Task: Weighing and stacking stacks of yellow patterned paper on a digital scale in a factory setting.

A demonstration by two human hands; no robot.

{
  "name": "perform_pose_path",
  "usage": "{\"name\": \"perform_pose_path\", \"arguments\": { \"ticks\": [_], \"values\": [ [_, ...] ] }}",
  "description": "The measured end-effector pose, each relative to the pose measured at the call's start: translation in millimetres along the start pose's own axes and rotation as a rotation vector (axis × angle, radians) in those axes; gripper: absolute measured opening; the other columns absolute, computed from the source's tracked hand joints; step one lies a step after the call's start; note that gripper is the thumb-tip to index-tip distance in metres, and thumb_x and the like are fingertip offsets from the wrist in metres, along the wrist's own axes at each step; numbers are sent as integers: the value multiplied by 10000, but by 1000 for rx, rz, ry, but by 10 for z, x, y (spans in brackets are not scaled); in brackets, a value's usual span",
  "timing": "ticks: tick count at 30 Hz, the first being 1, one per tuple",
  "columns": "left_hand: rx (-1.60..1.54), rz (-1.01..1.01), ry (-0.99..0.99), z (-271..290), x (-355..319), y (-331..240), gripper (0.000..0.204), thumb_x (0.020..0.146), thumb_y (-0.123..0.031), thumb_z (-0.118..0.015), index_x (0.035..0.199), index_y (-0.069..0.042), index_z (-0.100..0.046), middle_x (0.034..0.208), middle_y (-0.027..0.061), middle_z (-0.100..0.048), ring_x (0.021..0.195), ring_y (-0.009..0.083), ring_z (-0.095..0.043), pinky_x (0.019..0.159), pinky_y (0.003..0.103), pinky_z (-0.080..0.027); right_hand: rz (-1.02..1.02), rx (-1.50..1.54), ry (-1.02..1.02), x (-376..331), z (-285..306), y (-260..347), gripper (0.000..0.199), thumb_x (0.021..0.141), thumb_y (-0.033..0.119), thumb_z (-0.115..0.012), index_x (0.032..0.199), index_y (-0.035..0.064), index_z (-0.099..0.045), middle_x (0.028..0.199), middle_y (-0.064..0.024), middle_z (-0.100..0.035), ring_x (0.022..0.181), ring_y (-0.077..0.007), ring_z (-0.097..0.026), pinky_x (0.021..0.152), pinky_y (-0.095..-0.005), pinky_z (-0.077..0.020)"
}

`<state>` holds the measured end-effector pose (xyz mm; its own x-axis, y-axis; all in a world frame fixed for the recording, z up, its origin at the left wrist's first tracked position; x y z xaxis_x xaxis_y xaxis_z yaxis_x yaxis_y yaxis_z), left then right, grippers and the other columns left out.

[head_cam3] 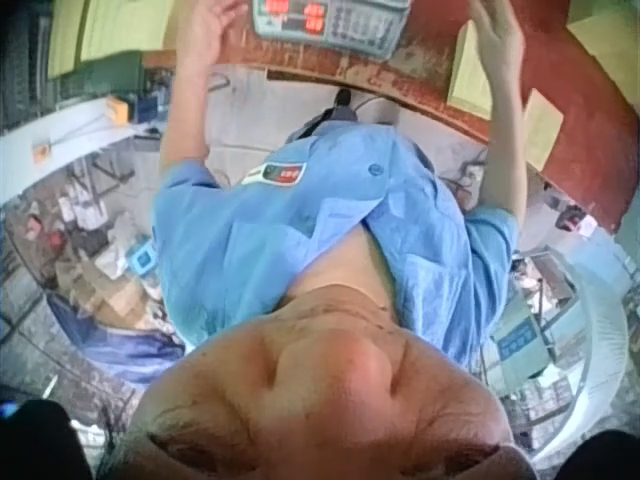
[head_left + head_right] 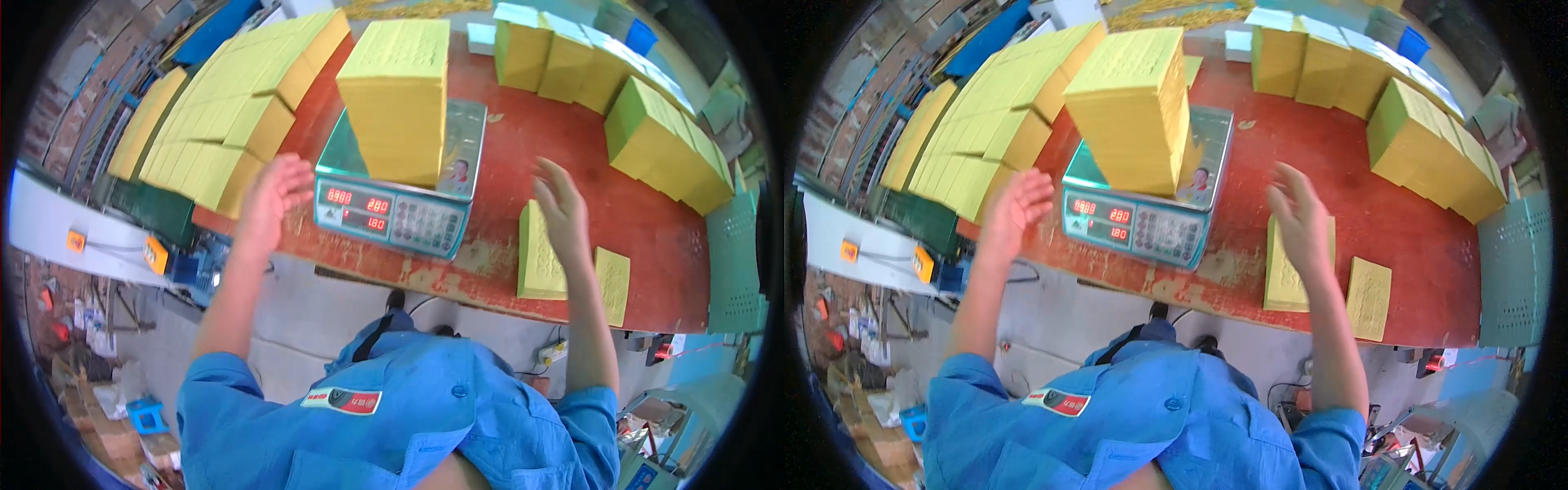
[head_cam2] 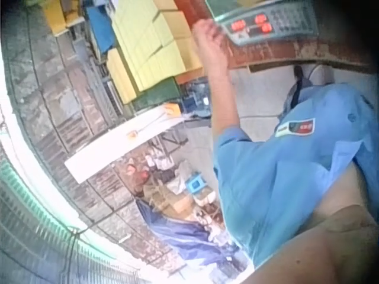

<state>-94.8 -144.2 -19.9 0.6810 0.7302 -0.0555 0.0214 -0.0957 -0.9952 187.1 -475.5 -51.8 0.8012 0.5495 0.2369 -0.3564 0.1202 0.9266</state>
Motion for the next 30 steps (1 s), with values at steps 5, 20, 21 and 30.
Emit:
{"name": "perform_pose_path", "arguments": {
  "ticks": [5,20,21,30],
  "values": [
    [5,116,237,-540,959,-649,709,920,-585,-537,1353,-30,-444,1247,157,-581,1109,223,-578,859,402,-517,-13,271,43,1070,-835,-61,428,1019,359,-474,1304,57,-577,1287,-87,-604,1182,-194,-556,978,-352,-425],
    [215,578,775,-1087,1154,-762,581,947,-391,-567,1381,-16,-471,1287,143,-615,1118,219,-640,976,364,-508,-45,323,-154,303,-1324,199,380,1026,232,-463,1293,-29,-531,1203,-114,-621,1116,-178,-565,962,-301,-430],
    [285,604,795,-1106,1165,-748,582,951,-386,-557,1385,-10,-462,1284,143,-617,1109,218,-645,970,365,-514,-27,300,-318,60,-1249,164,325,1008,153,-479,1267,-32,-544,1129,-100,-629,1071,-148,-566,926,-281,-441],
    [210,575,973,-1205,1381,-707,554,961,-386,-523,1372,-17,-473,1252,141,-632,1083,214,-658,944,354,-530,-619,1054,-50,-860,-2099,-342,320,1028,261,-481,1199,6,-572,1142,-113,-640,1067,-200,-621,926,-357,-496]
  ]
}}
Point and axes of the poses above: each hand's wrist, its own x-axis towards the middle knuckle, its own z-axis out of the back of the hand, y = z × x, the point moved 4 cm from there along x, towards the middle knuckle
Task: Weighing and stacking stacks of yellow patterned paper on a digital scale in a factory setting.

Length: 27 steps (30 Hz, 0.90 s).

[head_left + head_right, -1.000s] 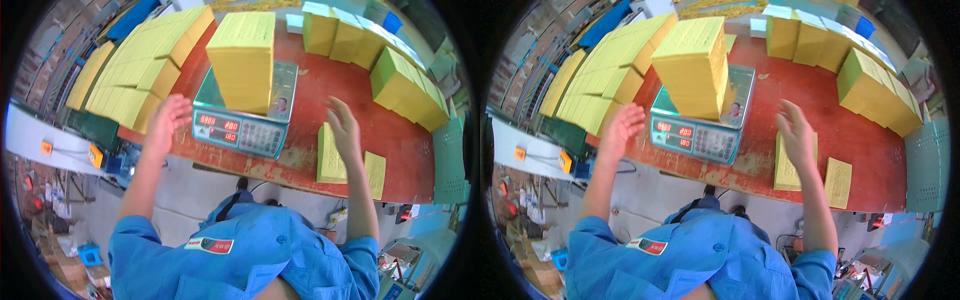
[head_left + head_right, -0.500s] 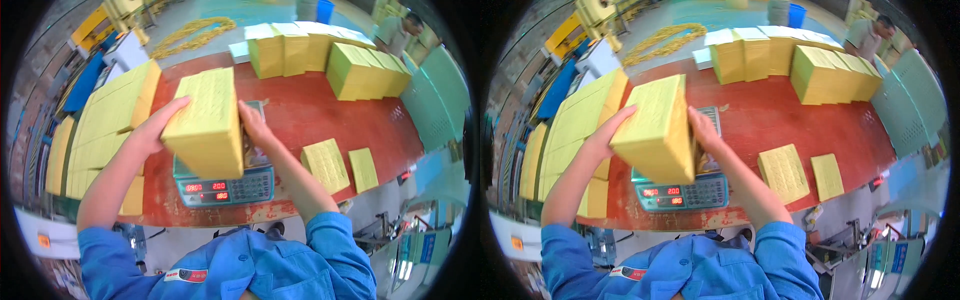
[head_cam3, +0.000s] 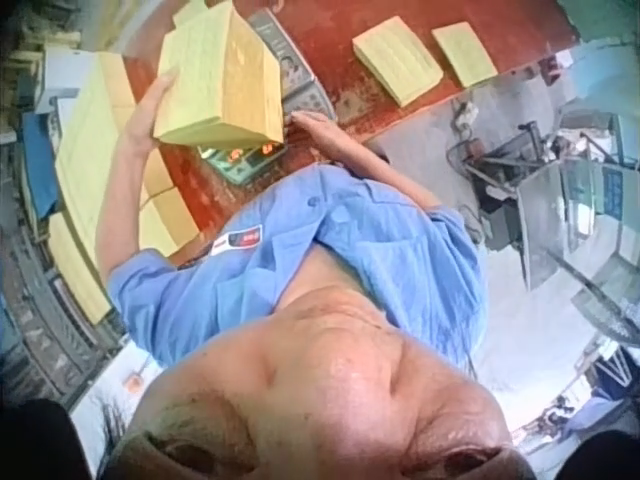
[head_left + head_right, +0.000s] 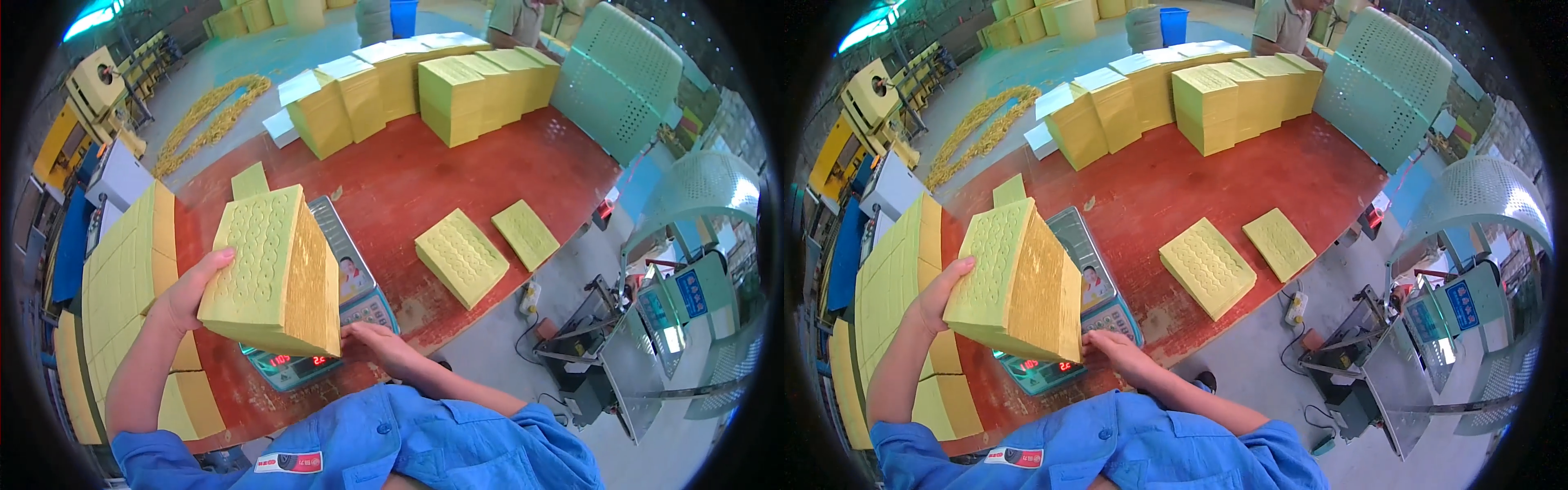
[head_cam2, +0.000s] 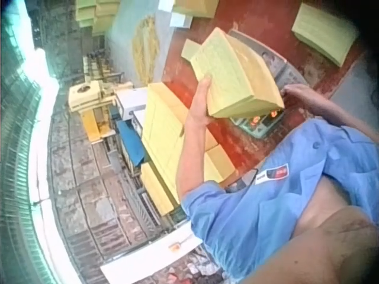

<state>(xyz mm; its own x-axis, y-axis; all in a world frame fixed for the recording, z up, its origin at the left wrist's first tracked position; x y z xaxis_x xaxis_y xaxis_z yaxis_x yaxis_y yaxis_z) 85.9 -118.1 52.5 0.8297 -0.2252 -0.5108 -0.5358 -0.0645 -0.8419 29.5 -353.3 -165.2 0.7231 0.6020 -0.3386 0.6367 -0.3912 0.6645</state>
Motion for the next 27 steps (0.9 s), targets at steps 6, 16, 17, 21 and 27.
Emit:
{"name": "perform_pose_path", "arguments": {
  "ticks": [6,16,17,21,27],
  "values": [
    [-49,-67,-19,-205,-37,78,572,962,-402,-527,1395,-37,-451,1300,136,-600,1141,216,-621,984,368,-496,36,109,118,-40,-101,304,325,1020,247,-496,1259,31,-535,1197,-79,-611,1154,-188,-566,991,-369,-449],
    [-385,-373,-118,-1059,1043,-439,474,956,-388,-544,1349,-124,-523,1204,83,-633,1095,221,-624,917,391,-514,308,-75,-47,167,887,2413,165,982,172,-535,1082,46,-575,1000,-43,-622,939,-142,-614,803,-296,-516],
    [-376,-393,-145,-1172,1187,-492,473,938,-404,-570,1315,-121,-539,1205,72,-626,1097,218,-618,926,417,-503,307,-94,-27,283,1042,2587,171,982,188,-531,1076,53,-579,1019,-54,-629,962,-156,-612,827,-345,-516],
    [-491,-346,-108,-1389,2074,-465,486,923,-429,-585,1311,-139,-535,1221,65,-614,1110,223,-604,943,435,-483,280,-18,23,815,1767,2972,197,987,223,-507,1081,68,-584,1037,-60,-632,976,-172,-601,826,-411,-505],
    [-390,-276,-135,-1603,3092,-447,587,892,-469,-616,1379,-175,-472,1336,74,-546,1238,309,-502,963,651,-392,230,18,5,1549,2600,3182,218,979,228,-534,1094,47,-571,1062,-81,-622,1006,-201,-597,857,-429,-507]
  ]
}}
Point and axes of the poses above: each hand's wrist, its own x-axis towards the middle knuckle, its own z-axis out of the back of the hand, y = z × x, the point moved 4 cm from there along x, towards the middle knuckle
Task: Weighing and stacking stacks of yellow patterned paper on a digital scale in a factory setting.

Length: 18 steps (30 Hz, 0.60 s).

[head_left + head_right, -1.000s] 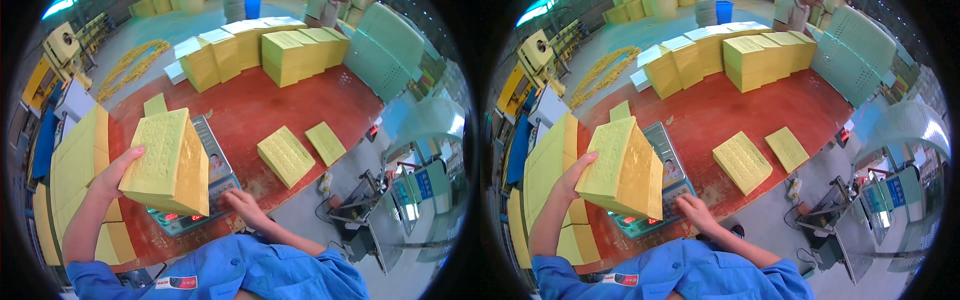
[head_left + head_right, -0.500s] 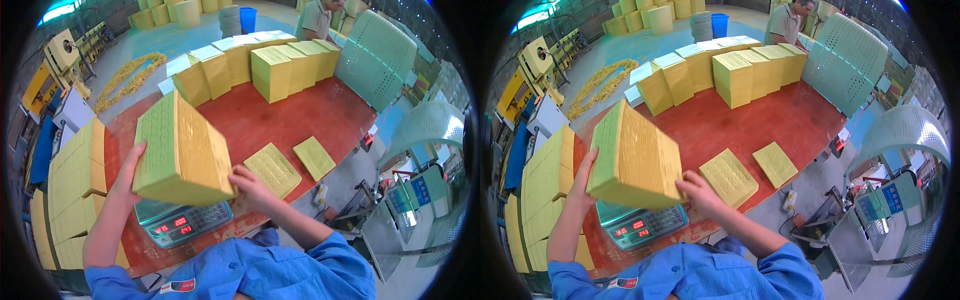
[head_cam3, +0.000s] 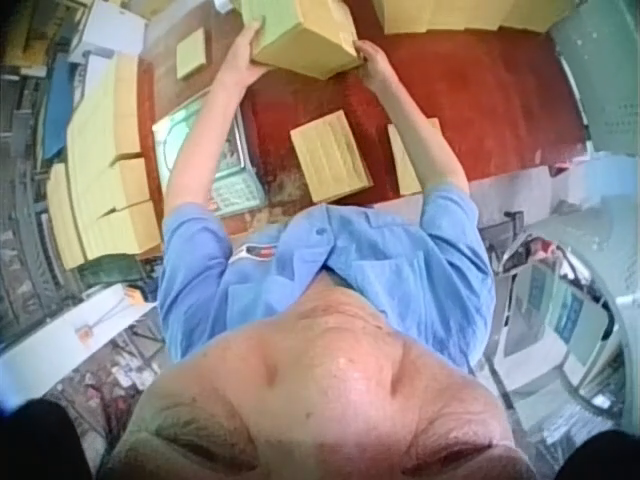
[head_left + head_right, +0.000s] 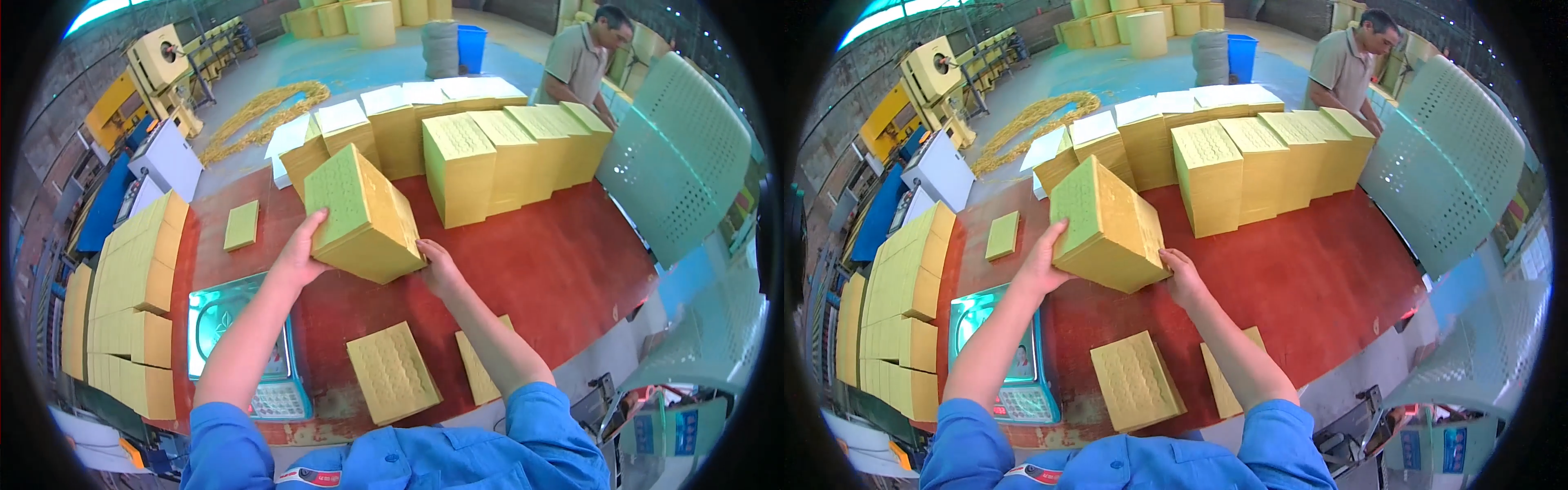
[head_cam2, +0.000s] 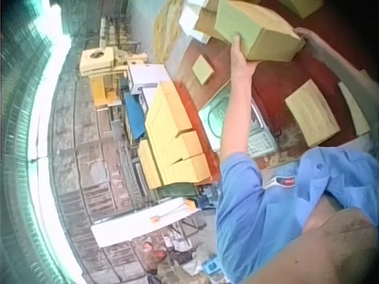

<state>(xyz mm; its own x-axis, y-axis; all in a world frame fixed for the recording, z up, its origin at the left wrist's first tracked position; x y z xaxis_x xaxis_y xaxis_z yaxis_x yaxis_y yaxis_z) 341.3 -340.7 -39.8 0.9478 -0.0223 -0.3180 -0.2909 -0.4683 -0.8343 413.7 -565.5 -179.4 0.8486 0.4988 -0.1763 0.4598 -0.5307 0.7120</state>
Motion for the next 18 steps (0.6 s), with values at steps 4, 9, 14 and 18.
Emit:
{"name": "perform_pose_path", "arguments": {
  "ticks": [4,9,14,18],
  "values": [
    [-19,65,-68,-32,597,205,637,902,-508,-574,1422,-178,-412,1413,116,-469,1284,381,-452,973,765,-307,-68,-69,-83,393,280,138,309,997,245,-488,1216,36,-553,1136,-100,-629,1035,-213,-600,887,-399,-498],
    [39,181,-52,-428,934,159,689,880,-562,-576,1435,-190,-404,1453,153,-418,1348,387,-368,985,759,-296,-29,-655,-186,397,615,433,424,970,343,-497,1227,20,-594,1201,-129,-619,1026,-242,-611,824,-398,-524],
    [273,159,-148,-610,989,199,856,810,-656,-625,1470,-178,-365,1521,166,-325,1387,441,-274,1012,763,-236,258,-1361,-122,-300,407,543,351,898,300,-616,1125,33,-632,993,-170,-690,867,-314,-675,713,-407,-544],
    [253,170,-37,-574,866,257,993,782,-731,-608,1529,-176,-261,1589,178,-184,1445,448,-144,1035,765,-187,261,-1305,46,-296,101,238,318,865,289,-665,1024,15,-640,908,-184,-701,873,-333,-688,730,-420,-540]
  ]
}}
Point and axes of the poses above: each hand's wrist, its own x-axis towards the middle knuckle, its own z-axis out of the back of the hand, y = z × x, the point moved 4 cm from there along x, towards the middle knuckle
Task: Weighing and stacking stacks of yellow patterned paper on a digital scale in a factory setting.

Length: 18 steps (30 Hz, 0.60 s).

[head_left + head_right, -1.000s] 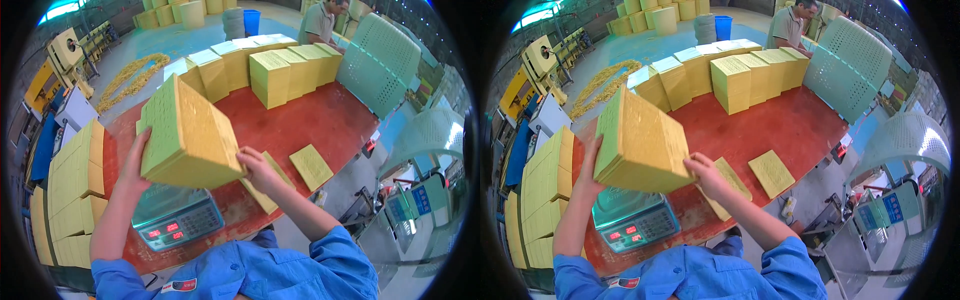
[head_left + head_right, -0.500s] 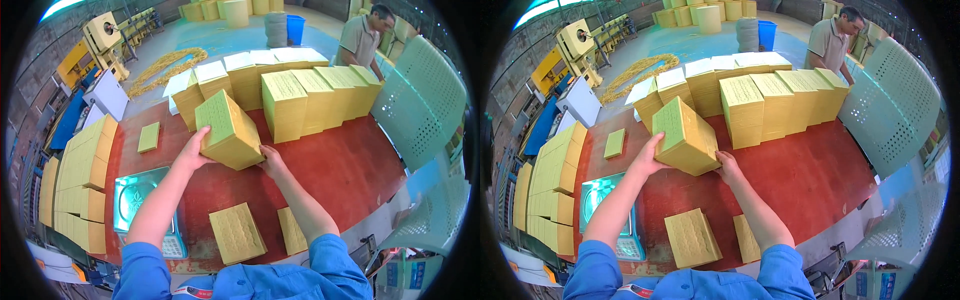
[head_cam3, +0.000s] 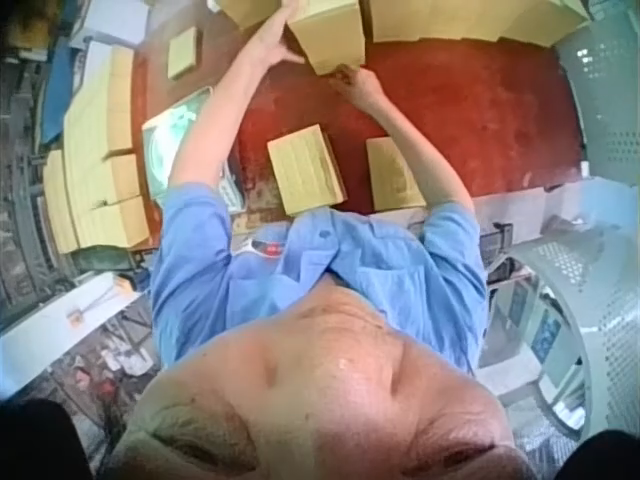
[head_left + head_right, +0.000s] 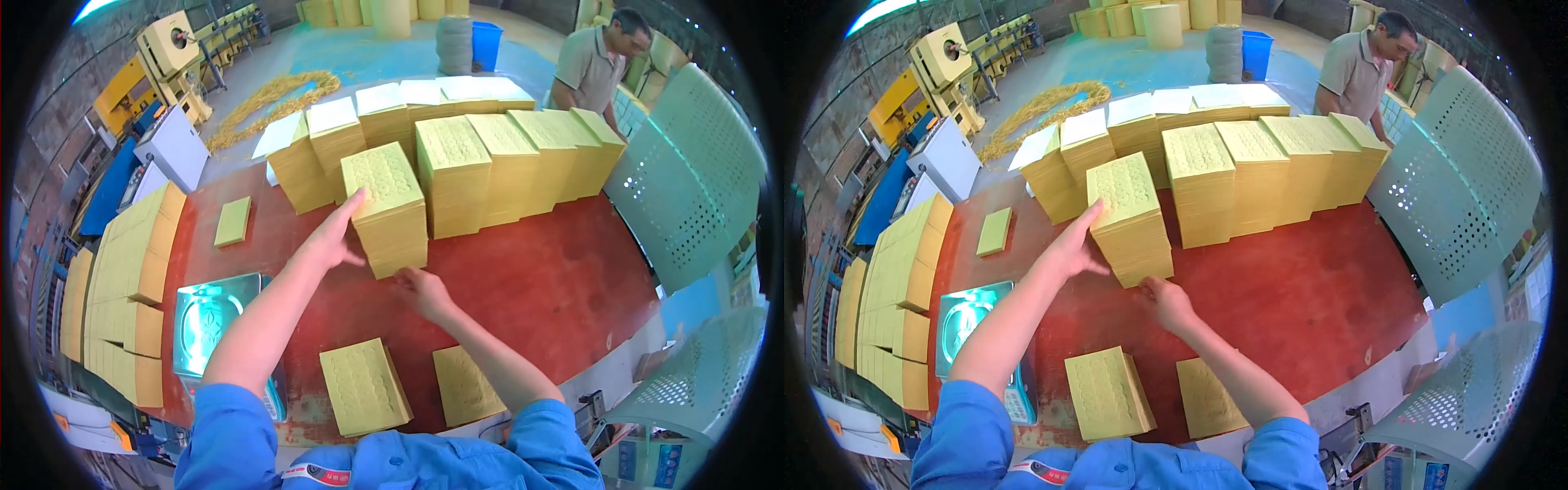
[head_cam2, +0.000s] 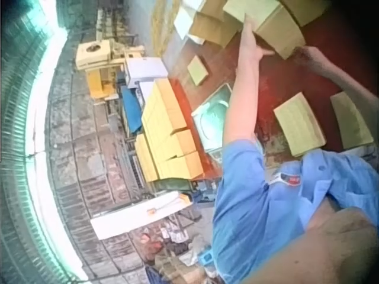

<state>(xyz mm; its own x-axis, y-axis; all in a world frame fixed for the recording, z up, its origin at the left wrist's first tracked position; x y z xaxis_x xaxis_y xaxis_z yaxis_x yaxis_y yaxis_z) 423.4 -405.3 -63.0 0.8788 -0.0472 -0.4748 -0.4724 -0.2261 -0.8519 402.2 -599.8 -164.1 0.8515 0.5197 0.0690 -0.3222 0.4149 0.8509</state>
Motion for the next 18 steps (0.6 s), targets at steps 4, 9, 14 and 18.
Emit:
{"name": "perform_pose_path", "arguments": {
  "ticks": [4,9,14,18],
  "values": [
    [-140,103,15,-88,-68,244,1026,792,-742,-583,1562,-237,-132,1615,176,-43,1450,464,-111,1045,774,-137,34,-55,-91,212,-111,-70,305,866,306,-658,954,15,-635,881,-198,-694,847,-365,-681,721,-449,-533],
    [-178,-31,-106,-284,201,104,967,824,-720,-549,1555,-223,-157,1600,169,-122,1449,451,-136,1050,772,-128,-28,-102,-138,410,-23,-75,281,887,284,-639,992,24,-646,858,-208,-687,819,-362,-684,717,-431,-537],
    [-163,-70,-100,-386,499,-41,999,784,-728,-579,1546,-211,-192,1589,163,-182,1441,439,-176,1074,741,-144,-16,-88,-320,665,78,-265,210,884,240,-631,963,45,-638,849,-188,-680,814,-369,-668,710,-423,-527],
    [-131,-32,-91,-148,638,-80,997,774,-746,-559,1539,-205,-219,1582,178,-206,1428,447,-198,1069,738,-136,117,69,-349,770,-99,-334,137,876,151,-651,965,48,-637,818,-153,-666,797,-271,-673,733,-355,-523]
  ]
}}
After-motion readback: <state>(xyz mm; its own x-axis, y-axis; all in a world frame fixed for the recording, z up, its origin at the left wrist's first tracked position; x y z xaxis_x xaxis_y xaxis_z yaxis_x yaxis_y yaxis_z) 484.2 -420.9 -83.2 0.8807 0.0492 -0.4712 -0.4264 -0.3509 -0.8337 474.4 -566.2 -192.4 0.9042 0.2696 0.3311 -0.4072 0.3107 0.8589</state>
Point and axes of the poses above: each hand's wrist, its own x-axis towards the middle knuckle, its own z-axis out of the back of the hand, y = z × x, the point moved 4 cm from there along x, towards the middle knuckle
